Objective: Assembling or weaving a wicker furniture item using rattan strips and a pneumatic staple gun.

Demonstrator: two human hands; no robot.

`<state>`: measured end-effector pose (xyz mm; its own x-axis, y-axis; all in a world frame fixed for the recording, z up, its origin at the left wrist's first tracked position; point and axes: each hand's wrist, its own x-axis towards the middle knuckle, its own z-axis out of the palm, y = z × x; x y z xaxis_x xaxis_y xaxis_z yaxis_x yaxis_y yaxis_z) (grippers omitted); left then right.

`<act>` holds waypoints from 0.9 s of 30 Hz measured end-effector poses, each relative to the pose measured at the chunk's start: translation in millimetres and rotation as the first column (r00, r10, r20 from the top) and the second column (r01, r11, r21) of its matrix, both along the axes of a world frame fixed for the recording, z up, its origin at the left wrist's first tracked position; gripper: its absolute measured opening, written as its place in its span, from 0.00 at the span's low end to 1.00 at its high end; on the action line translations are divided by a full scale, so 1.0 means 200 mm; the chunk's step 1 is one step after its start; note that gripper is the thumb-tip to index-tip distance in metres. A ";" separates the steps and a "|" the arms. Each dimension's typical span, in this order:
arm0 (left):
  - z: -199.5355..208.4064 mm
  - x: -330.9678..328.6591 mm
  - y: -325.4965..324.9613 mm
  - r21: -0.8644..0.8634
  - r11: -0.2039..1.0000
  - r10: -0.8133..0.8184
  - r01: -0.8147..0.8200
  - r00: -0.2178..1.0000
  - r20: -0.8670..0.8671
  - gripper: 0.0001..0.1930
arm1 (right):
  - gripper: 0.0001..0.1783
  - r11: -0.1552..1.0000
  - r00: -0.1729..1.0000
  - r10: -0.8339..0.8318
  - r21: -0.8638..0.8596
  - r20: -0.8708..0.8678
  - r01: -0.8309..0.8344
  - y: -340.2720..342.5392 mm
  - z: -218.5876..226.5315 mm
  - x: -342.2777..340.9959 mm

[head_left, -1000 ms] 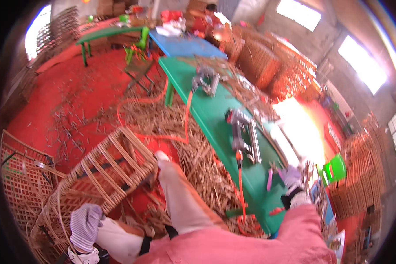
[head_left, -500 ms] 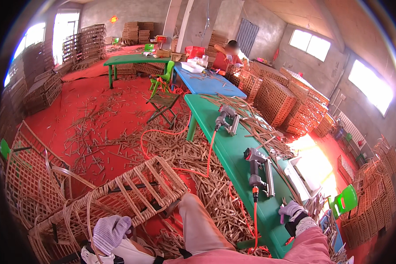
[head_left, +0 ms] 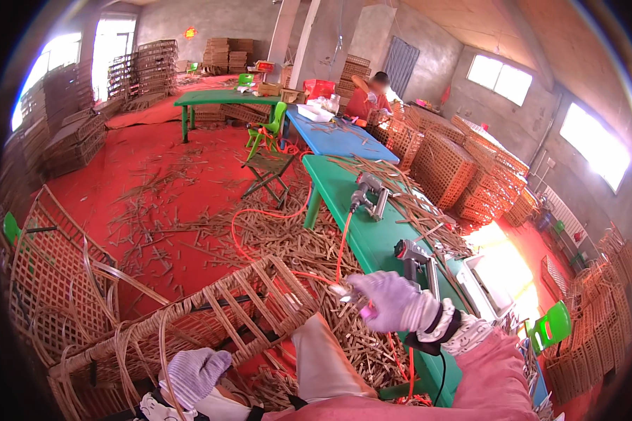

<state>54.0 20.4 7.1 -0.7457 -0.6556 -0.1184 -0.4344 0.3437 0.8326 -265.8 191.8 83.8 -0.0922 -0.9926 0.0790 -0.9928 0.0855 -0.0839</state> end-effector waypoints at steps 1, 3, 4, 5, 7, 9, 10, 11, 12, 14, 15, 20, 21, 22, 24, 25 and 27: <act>0.01 0.04 0.03 -0.064 0.998 0.005 -0.003 1.000 0.031 0.22 | 0.28 0.983 0.985 0.166 -0.072 -0.050 -0.169 -0.05 -0.02 0.07; 0.00 0.05 0.03 -0.093 0.995 -0.036 0.044 0.995 0.088 0.20 | 0.31 0.966 0.966 0.251 0.079 -0.058 -0.246 -0.12 0.00 0.19; 0.02 0.02 0.03 -0.116 0.991 -0.059 0.069 0.994 0.091 0.20 | 0.31 0.969 0.969 0.238 0.079 -0.061 -0.233 -0.14 0.00 0.22; 0.03 0.00 0.02 -0.139 0.986 -0.080 0.093 0.992 0.093 0.20 | 0.33 0.952 0.949 0.300 0.088 -0.102 -0.292 -0.16 -0.01 0.25; -0.01 0.00 0.02 -0.103 0.994 -0.032 0.035 0.999 0.031 0.21 | 0.35 0.923 0.913 0.382 0.100 -0.140 -0.371 -0.20 -0.03 0.30; 0.03 0.01 0.04 -0.103 0.992 -0.068 0.069 0.998 0.013 0.20 | 0.39 0.884 0.857 0.464 0.176 -0.225 -0.433 -0.23 -0.04 0.35; 0.05 0.01 0.04 -0.103 0.993 -0.065 0.066 0.998 0.009 0.20 | 0.39 0.873 0.852 0.475 0.239 -0.219 -0.425 -0.25 -0.03 0.38; 0.07 0.01 0.05 -0.126 0.988 -0.077 0.086 0.994 0.074 0.18 | 0.39 0.872 0.851 0.476 0.241 -0.222 -0.425 -0.26 -0.03 0.40; 0.09 0.01 0.05 -0.148 0.983 -0.088 0.109 0.986 0.140 0.17 | 0.38 0.863 0.841 0.486 0.286 -0.240 -0.417 -0.26 -0.02 0.43; 0.11 0.01 0.07 -0.175 0.979 -0.079 0.100 0.989 0.124 0.17 | 0.38 0.853 0.829 0.493 0.336 -0.265 -0.400 -0.27 -0.02 0.46; 0.11 0.02 0.08 -0.199 0.976 -0.066 0.087 0.992 0.110 0.17 | 0.38 0.850 0.826 0.497 0.340 -0.266 -0.402 -0.26 -0.02 0.48; 0.08 0.04 0.09 -0.165 0.983 -0.065 0.081 0.993 0.102 0.18 | 0.33 0.858 0.821 0.506 0.255 -0.265 -0.446 -0.27 -0.07 0.51; 0.08 0.04 0.09 -0.161 0.984 -0.059 0.078 0.992 0.115 0.18 | 0.33 0.852 0.822 0.512 0.268 -0.249 -0.449 -0.27 -0.08 0.51; 0.08 0.03 0.08 -0.189 0.979 -0.067 0.082 0.994 0.088 0.18 | 0.32 0.863 0.818 0.503 0.222 -0.279 -0.455 -0.28 -0.07 0.50; 0.03 0.07 0.11 -0.304 0.951 -0.063 0.049 0.997 -0.037 0.13 | 0.30 0.853 0.803 0.521 0.173 -0.288 -0.492 -0.31 -0.11 0.52; -0.01 0.08 0.09 -0.314 0.949 -0.064 0.026 0.992 -0.110 0.11 | 0.28 0.836 0.792 0.548 0.181 -0.269 -0.517 -0.33 -0.08 0.53; -0.04 0.04 0.02 -0.450 0.891 -0.153 0.061 0.974 -0.170 0.11 | 0.32 0.873 0.846 0.474 0.254 -0.243 -0.416 -0.36 -0.05 0.54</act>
